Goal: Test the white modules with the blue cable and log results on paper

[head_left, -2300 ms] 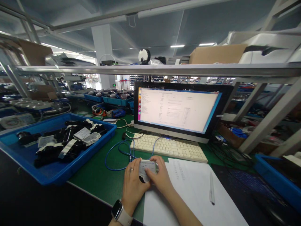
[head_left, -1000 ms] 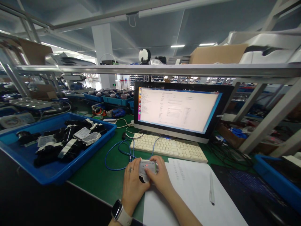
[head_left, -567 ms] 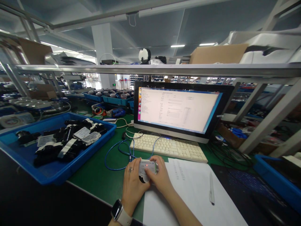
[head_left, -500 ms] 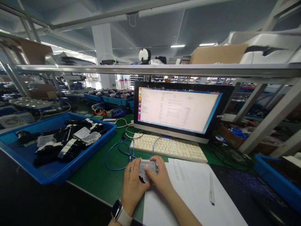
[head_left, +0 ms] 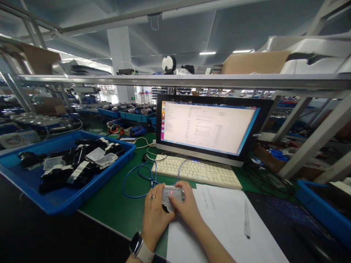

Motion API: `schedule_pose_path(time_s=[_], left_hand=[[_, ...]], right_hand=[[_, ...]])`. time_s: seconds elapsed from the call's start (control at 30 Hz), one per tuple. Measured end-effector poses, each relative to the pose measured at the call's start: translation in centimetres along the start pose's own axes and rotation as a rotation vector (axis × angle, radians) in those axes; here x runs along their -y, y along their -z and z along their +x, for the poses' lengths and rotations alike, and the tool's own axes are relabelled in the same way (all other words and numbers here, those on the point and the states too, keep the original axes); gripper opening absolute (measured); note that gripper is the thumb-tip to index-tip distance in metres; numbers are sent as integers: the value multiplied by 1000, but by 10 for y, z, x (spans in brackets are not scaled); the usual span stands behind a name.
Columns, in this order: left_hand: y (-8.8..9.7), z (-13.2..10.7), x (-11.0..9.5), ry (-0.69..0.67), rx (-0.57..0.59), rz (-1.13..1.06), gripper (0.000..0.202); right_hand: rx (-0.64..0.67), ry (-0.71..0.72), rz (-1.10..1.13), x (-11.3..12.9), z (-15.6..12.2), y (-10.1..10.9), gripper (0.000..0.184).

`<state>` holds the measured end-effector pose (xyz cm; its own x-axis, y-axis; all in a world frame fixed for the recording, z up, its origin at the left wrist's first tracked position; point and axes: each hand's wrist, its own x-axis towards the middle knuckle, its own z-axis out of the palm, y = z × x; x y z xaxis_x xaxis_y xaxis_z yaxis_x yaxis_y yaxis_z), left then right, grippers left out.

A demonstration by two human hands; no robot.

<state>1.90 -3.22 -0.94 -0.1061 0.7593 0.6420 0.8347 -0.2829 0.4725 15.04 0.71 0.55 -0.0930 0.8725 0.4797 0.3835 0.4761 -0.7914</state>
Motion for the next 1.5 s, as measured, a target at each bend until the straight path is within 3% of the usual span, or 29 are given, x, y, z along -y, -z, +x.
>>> schedule_pose_path(time_s=[1.5], left_hand=[[-3, -1, 1, 1, 0, -9, 59]], right_hand=[[-8, 7, 9, 4, 0, 2, 23]])
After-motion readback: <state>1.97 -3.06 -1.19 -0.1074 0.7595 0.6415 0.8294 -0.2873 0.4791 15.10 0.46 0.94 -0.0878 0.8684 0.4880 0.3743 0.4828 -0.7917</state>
